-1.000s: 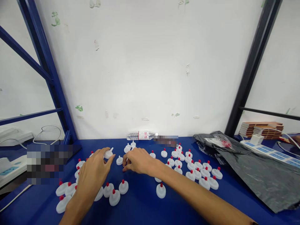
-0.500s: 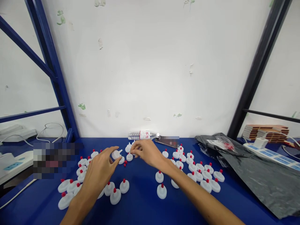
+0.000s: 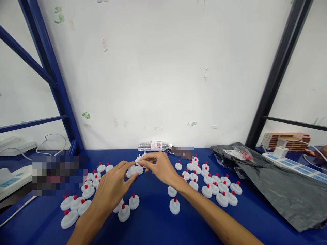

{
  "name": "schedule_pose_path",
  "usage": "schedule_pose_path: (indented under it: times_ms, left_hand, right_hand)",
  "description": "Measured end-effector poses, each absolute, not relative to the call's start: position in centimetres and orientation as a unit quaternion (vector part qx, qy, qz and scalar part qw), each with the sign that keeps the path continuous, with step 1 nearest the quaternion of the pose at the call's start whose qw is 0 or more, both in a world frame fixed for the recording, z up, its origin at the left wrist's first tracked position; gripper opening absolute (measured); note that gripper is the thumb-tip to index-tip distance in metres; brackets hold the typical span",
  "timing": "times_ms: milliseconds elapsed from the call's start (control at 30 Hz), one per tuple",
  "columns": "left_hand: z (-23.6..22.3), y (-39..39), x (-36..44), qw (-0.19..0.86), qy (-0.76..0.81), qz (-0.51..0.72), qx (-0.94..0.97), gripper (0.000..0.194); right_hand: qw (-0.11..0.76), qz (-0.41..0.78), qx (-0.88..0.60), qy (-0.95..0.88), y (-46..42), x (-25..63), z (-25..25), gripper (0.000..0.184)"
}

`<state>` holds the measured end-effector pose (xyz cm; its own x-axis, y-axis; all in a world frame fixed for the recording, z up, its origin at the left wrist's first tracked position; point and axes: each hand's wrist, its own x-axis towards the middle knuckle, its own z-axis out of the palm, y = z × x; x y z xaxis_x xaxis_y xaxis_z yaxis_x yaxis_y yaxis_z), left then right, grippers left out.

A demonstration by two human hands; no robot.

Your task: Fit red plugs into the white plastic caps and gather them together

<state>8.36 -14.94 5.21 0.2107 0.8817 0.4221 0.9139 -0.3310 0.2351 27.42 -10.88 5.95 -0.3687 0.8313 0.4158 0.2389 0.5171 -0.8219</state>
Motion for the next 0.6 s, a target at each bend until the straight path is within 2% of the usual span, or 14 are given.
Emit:
schedule_pose_path:
  times_ms: [367, 600]
  left_hand:
    - [4.90, -14.70, 8.16, 0.040, -0.551, -0.279, -0.786, 0.029]
    - [5.43, -15.45, 8.20, 0.025, -0.508, -0.286, -0.812, 0.020]
  right_hand:
    - [0.454, 0.357, -0.366, -0.730, -11.14, 27.00, 5.76, 0.022]
    - [0.410, 0.434, -0.332, -0.730, -10.88, 27.30, 5.74, 0.037]
